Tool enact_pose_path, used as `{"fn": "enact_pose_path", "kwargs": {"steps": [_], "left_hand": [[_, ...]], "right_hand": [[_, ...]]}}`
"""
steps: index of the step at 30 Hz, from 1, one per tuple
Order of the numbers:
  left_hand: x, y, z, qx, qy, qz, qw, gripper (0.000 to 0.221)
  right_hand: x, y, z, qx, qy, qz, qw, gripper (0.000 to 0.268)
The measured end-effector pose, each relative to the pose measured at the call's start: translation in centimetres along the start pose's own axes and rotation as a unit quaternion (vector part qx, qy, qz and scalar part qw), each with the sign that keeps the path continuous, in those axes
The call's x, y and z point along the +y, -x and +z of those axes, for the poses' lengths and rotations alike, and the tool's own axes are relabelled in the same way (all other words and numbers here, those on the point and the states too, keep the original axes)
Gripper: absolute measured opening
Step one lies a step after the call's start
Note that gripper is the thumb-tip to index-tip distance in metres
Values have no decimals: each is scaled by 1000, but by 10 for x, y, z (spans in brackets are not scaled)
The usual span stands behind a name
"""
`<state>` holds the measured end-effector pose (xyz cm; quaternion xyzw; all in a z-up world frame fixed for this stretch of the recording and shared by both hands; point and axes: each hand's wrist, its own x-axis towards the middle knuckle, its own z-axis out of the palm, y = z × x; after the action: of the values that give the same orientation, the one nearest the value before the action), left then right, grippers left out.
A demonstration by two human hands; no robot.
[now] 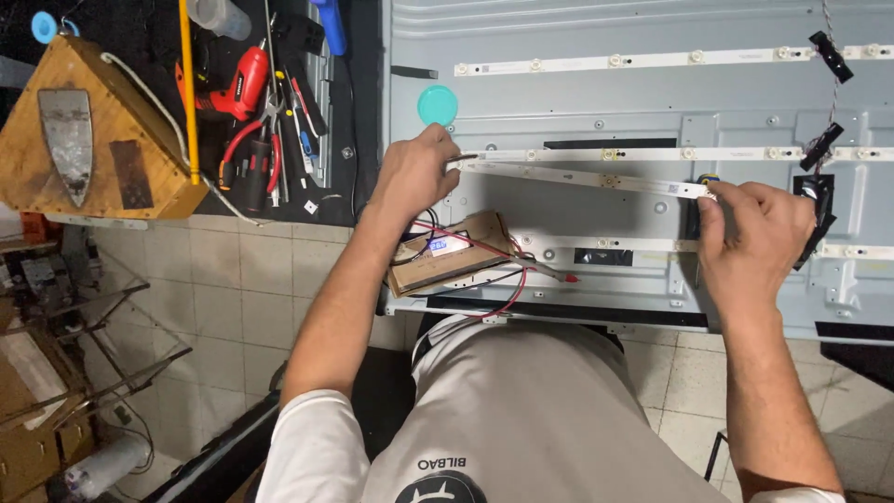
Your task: The person is preparing an LED strip by measuring it against a template, marking it with a pencil, and testing its functionality by connecting it to a power source.
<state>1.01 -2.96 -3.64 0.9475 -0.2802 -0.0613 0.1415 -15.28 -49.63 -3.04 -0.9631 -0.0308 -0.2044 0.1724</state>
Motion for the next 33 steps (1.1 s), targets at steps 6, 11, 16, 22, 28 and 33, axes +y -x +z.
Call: {"fn": "enact_pose_path", "kwargs": {"steps": [6,11,16,22,28,33], "left_hand": [[27,28,-78,26,77,-53,995,26],[-6,123,-118,150,63,6,987,26],[-64,263,-143,223,22,-85,971,19],[-182,444,-153,265,-37,-147,952,15],[-280,557,-182,268,-68,-188,943,13],[-357,591,-207,271,-101,-212,933,16]], "right_hand": [[-19,-20,-15,34,-14,-26,999,12],[-102,-52,-26,36,-41,-103,993,9],[-235,-53,5,10,-64,-148,987,6],[-429,-38,78,-78,-89,-193,974,10],[-573,-45,147,-106,-106,-250,956,10],[-641,-69,203,-81,-114,-289,947,24]]}}
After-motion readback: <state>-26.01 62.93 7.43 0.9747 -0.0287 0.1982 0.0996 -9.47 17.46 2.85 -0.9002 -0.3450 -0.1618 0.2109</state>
